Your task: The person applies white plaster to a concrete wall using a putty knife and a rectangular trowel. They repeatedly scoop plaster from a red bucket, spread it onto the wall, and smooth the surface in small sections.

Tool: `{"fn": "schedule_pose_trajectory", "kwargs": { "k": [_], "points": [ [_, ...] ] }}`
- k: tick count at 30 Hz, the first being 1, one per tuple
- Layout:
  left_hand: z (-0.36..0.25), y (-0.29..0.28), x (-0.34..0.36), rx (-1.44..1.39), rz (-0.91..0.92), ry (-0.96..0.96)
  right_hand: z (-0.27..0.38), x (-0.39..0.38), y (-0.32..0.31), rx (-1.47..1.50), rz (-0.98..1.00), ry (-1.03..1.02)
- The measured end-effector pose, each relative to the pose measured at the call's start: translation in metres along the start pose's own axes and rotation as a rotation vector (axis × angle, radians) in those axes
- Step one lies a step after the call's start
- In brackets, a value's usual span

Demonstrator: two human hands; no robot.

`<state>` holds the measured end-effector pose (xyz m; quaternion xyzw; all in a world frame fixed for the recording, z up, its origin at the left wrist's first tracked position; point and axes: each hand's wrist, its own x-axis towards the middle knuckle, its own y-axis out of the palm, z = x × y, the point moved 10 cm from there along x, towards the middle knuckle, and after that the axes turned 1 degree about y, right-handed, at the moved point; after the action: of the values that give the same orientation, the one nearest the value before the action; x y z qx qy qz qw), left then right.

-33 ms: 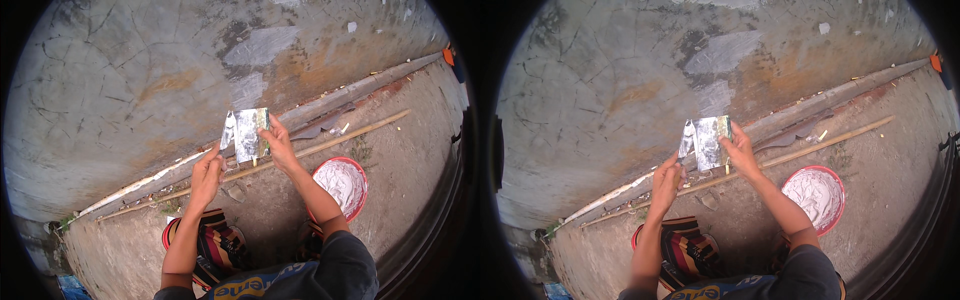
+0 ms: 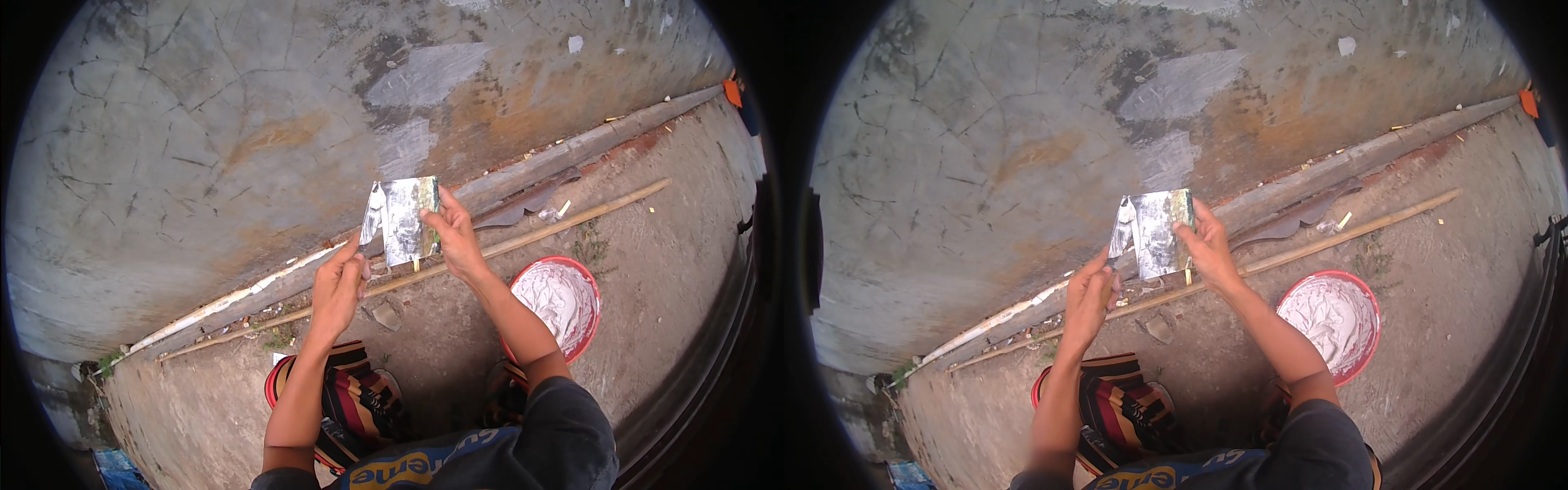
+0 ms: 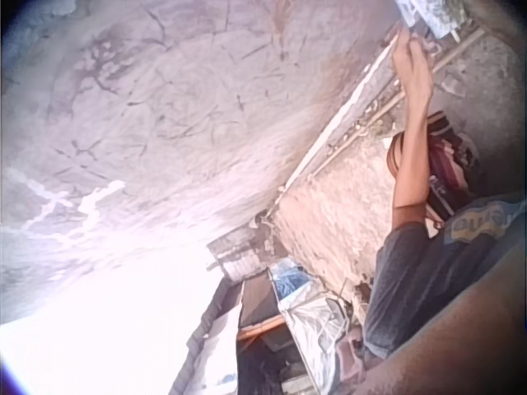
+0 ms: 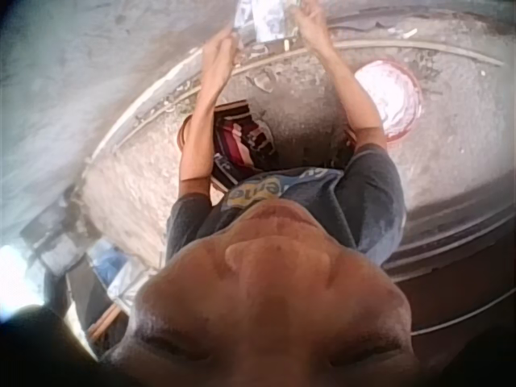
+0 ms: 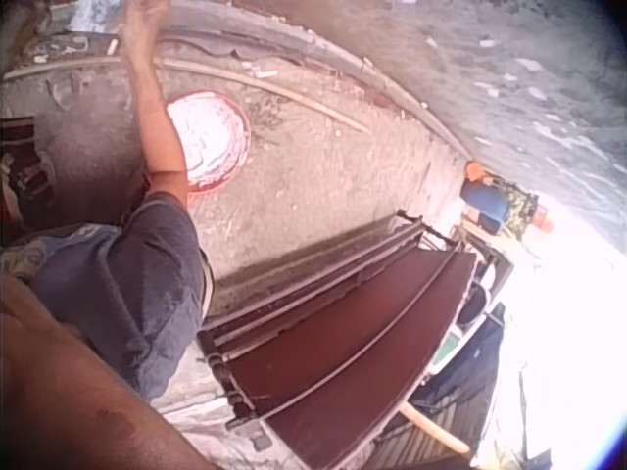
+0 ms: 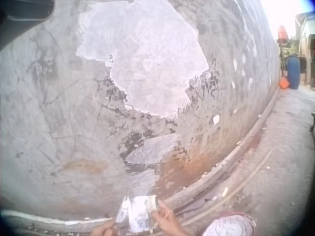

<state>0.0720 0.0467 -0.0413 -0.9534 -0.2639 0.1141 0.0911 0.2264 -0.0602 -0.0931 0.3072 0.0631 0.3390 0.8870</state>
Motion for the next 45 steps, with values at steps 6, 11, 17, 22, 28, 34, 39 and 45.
{"fn": "schedule_pose_trajectory", "kwargs": {
  "k": [6,11,17,22,28,34,39,45],
  "points": [
    [-0.009,-0.002,0.001,0.213,0.001,0.045,-0.005,0.004,0.005,0.016,0.000,0.036],
    [-0.007,-0.013,0.003,0.476,-0.052,0.122,0.000,0.005,0.010,0.029,0.069,0.005],
    [0.001,-0.041,0.008,-0.030,-0.105,-0.086,0.023,0.004,-0.028,0.275,0.018,0.161],
    [-0.001,-0.029,-0.004,-0.536,-0.011,-0.197,0.022,0.001,-0.037,0.421,-0.042,0.172],
    [-0.028,-0.056,-0.055,-0.860,-0.097,-0.113,0.046,0.027,-0.011,0.423,-0.005,0.058],
    [-0.092,-0.063,-0.147,-1.256,-0.109,0.013,0.074,0.047,0.018,0.563,0.027,-0.005],
    [-0.068,-0.083,-0.172,-1.243,-0.282,-0.021,0.094,0.054,0.044,0.327,-0.036,-0.234],
    [-0.049,-0.088,-0.171,-1.352,-0.279,-0.098,0.160,0.055,0.122,-0.612,-0.125,-0.780]
  ]
}}
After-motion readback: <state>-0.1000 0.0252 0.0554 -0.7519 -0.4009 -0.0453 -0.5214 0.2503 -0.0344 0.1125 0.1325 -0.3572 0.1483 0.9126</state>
